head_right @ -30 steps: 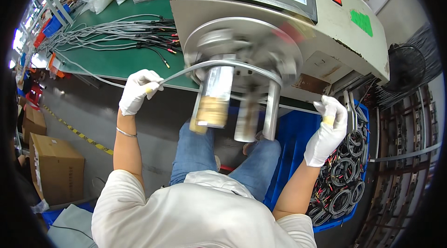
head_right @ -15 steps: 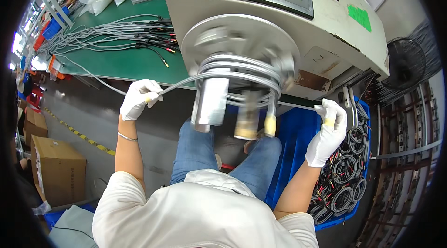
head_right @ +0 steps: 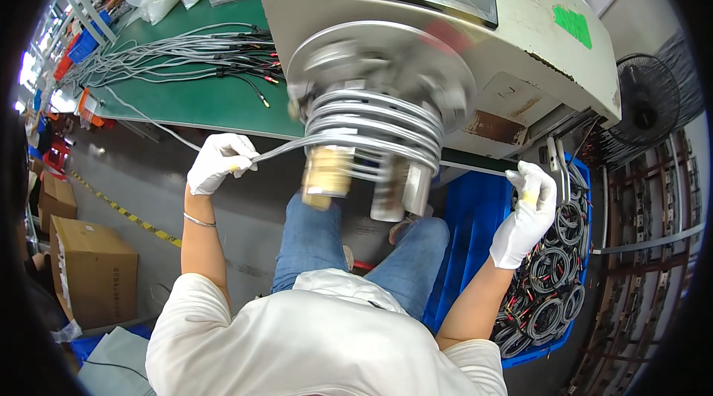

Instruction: Winding long cables into coils using a winding machine and placing them into a storage bin.

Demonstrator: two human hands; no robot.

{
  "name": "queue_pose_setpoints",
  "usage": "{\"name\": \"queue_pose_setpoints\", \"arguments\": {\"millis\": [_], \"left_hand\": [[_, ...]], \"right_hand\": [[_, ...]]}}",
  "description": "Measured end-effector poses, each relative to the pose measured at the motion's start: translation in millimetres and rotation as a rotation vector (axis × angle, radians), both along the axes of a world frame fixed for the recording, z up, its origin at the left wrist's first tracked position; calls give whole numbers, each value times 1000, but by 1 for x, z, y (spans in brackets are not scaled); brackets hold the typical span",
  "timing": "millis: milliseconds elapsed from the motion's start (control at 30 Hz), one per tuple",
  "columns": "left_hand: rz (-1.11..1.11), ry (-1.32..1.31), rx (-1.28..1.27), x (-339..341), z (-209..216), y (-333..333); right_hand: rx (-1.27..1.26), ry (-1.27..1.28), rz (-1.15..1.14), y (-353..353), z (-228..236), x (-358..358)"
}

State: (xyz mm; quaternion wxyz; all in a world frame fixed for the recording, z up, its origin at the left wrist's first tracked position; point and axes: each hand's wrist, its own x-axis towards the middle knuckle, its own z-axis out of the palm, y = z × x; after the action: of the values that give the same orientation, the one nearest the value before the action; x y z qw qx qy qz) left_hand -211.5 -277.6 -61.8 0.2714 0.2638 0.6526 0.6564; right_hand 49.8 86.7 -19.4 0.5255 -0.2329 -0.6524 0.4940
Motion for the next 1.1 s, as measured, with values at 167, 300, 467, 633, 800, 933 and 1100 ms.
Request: {"name": "queue_pose_setpoints", "arguments": {"millis": [167, 300, 467, 633, 800, 933, 1100], "left_hand": [[-30, -6, 62, 4, 14, 3], [-90, 73, 65, 8, 29, 13], [-109, 78, 174, 22, 49, 38], [-92, 97, 210, 41, 61, 63], [23, 60, 165, 46, 74, 67], [-244, 436, -101, 58, 77, 69], [-74, 848, -348, 74, 73, 86]], "right_hand": [[2, 7, 18, -1, 1, 0], [2, 18, 43, -4, 4, -3], [41, -4, 70, -15, 16, -11], [122, -51, 211, -37, 30, -26], [518, -129, 338, -48, 50, -40], [730, -224, 399, -54, 63, -53], [827, -301, 297, -59, 69, -57]]}}
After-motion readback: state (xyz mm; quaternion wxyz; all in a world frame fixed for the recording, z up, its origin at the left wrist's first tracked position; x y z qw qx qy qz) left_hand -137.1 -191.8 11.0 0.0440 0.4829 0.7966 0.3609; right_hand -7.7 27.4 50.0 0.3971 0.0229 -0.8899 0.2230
